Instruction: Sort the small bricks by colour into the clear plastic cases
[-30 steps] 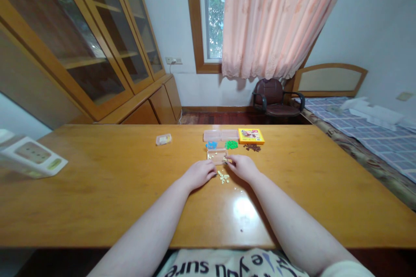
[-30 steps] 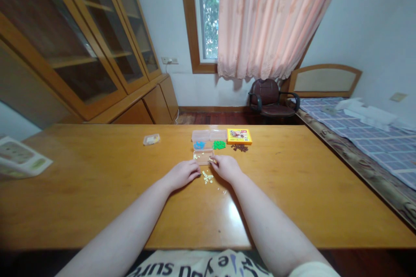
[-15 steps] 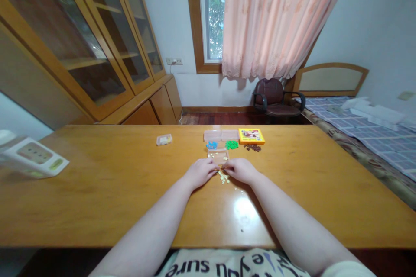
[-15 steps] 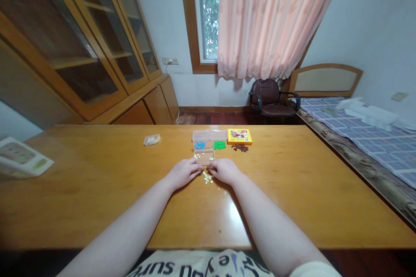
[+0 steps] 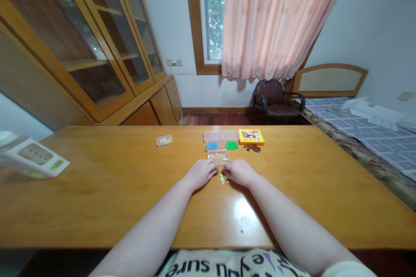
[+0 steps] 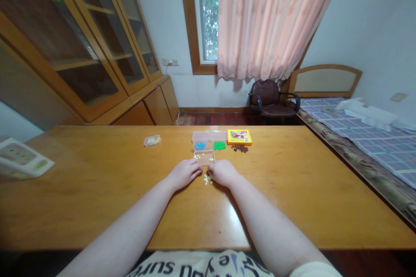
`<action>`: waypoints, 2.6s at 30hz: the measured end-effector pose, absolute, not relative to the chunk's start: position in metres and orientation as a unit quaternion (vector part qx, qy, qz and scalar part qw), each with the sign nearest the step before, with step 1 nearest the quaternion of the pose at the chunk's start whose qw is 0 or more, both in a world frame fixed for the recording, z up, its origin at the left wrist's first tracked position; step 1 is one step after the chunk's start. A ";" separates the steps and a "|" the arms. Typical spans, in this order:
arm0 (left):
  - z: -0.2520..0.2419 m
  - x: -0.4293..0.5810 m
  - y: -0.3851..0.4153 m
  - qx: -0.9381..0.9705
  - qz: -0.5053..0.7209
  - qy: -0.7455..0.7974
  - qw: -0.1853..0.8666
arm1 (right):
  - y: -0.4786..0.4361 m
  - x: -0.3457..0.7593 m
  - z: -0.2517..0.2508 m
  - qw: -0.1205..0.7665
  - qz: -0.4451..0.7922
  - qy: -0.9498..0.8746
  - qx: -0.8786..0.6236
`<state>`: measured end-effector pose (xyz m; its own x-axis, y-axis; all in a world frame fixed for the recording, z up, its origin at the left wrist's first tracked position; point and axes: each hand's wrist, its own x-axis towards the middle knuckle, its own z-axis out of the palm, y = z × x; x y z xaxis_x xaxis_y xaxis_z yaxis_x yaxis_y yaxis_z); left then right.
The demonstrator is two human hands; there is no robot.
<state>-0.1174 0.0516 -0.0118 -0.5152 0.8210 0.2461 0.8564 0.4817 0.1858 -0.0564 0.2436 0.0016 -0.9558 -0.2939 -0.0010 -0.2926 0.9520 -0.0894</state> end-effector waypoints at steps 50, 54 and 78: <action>-0.015 -0.124 0.049 -0.371 -0.230 -0.893 0.112 | 0.254 -0.050 0.011 0.031 -0.137 0.974 -0.180; -0.011 -0.116 0.051 -0.472 -0.194 -0.858 0.058 | 0.254 -0.049 0.011 0.028 -0.154 0.973 -0.169; -0.011 -0.112 0.052 -0.538 -0.177 -0.824 -0.005 | 0.254 -0.055 0.003 0.031 -0.138 0.981 -0.132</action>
<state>-0.1119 0.0522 -0.0112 -0.4221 0.8880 0.1824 0.8845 0.3592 0.2979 -0.0547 0.2538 0.0032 -0.9633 -0.2673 -0.0250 -0.2499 0.9269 -0.2799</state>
